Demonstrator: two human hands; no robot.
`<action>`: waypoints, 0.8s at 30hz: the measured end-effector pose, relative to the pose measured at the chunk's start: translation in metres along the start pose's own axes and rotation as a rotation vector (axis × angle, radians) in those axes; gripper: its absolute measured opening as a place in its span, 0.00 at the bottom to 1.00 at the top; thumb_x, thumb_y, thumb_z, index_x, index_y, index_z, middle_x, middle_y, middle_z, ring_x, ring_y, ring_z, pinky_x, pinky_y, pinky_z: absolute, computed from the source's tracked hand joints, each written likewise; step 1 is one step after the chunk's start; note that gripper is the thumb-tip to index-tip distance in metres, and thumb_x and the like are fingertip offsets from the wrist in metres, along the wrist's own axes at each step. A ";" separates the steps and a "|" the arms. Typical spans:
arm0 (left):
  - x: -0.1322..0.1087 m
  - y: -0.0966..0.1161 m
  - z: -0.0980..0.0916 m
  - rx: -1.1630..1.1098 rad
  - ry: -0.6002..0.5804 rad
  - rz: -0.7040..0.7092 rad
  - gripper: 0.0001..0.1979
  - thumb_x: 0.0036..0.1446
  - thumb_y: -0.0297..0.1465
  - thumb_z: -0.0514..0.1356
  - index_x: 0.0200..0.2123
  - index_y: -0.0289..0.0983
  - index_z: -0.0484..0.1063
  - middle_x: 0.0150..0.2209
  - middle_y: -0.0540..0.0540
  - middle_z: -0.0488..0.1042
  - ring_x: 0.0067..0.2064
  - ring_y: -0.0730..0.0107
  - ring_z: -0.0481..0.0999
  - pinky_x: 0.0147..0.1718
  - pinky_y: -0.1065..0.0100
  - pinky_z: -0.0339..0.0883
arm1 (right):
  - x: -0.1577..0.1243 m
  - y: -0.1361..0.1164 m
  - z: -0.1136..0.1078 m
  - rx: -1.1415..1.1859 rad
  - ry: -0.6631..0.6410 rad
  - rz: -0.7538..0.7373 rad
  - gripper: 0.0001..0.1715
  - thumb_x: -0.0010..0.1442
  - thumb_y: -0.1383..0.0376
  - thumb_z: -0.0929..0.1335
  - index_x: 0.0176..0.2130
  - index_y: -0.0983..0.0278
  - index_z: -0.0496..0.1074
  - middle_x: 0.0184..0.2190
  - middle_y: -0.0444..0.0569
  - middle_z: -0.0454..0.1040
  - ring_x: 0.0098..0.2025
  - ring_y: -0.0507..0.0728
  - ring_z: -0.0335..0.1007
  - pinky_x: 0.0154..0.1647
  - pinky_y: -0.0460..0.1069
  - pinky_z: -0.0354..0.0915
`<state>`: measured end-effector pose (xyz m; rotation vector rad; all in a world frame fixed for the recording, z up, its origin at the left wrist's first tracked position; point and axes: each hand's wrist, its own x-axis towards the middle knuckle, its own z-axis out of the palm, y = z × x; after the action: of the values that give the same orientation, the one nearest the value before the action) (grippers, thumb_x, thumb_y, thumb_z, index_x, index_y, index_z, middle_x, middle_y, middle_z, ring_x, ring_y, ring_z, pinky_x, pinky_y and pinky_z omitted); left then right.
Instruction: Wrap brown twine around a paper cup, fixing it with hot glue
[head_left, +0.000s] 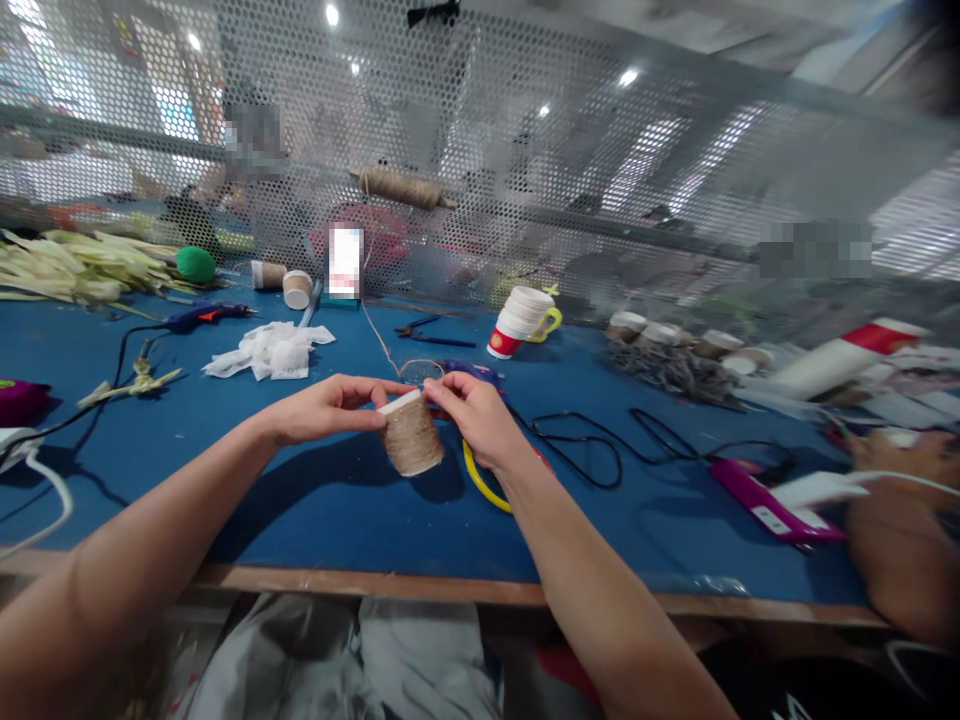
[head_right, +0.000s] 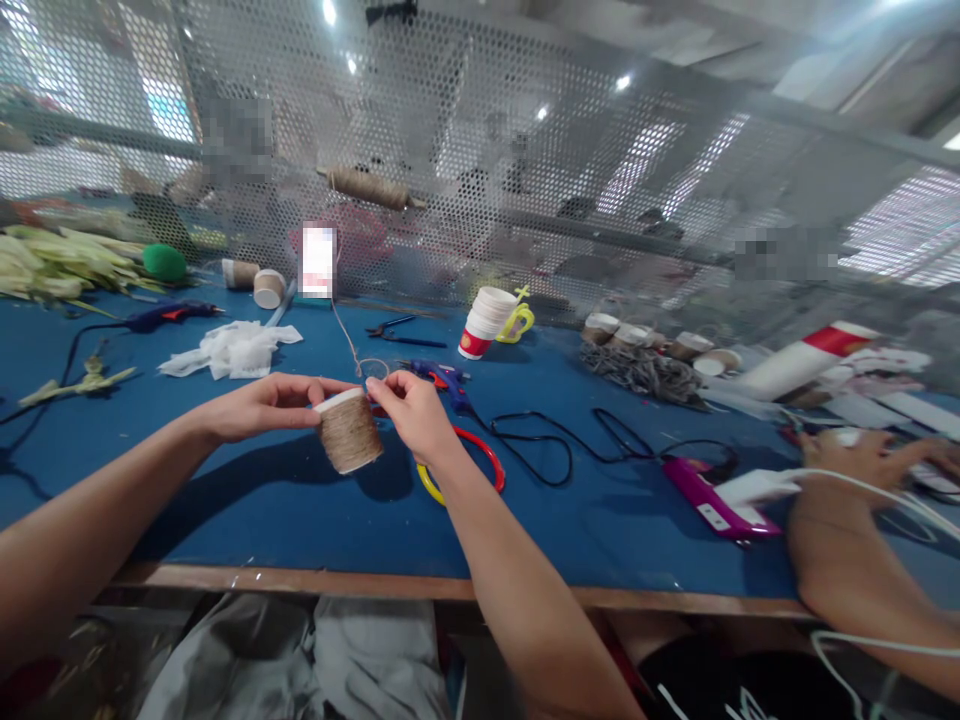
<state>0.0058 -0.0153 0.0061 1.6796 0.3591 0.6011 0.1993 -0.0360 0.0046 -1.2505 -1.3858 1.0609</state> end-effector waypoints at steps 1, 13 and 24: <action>0.000 0.000 0.000 -0.008 0.000 0.004 0.06 0.52 0.29 0.56 0.26 0.31 0.65 0.56 0.40 0.58 0.55 0.62 0.60 0.50 0.64 0.53 | 0.000 0.000 0.001 -0.001 -0.004 0.003 0.13 0.46 0.58 0.67 0.23 0.65 0.63 0.22 0.41 0.65 0.26 0.48 0.62 0.30 0.47 0.62; -0.001 -0.001 -0.001 -0.019 -0.007 0.036 0.05 0.53 0.28 0.55 0.28 0.31 0.66 0.56 0.41 0.58 0.56 0.61 0.59 0.50 0.63 0.53 | -0.003 0.010 0.009 -0.167 0.024 -0.049 0.17 0.52 0.52 0.60 0.25 0.63 0.60 0.20 0.40 0.59 0.24 0.50 0.54 0.24 0.45 0.53; 0.000 0.001 -0.004 0.056 -0.013 -0.010 0.07 0.50 0.31 0.57 0.29 0.32 0.68 0.56 0.41 0.59 0.54 0.60 0.60 0.52 0.60 0.50 | -0.006 0.004 0.008 -0.369 0.113 -0.174 0.16 0.56 0.54 0.57 0.26 0.62 0.58 0.21 0.42 0.60 0.25 0.51 0.56 0.26 0.47 0.54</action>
<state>0.0032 -0.0122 0.0077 1.7333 0.3779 0.5773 0.1921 -0.0416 -0.0012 -1.3972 -1.6166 0.6222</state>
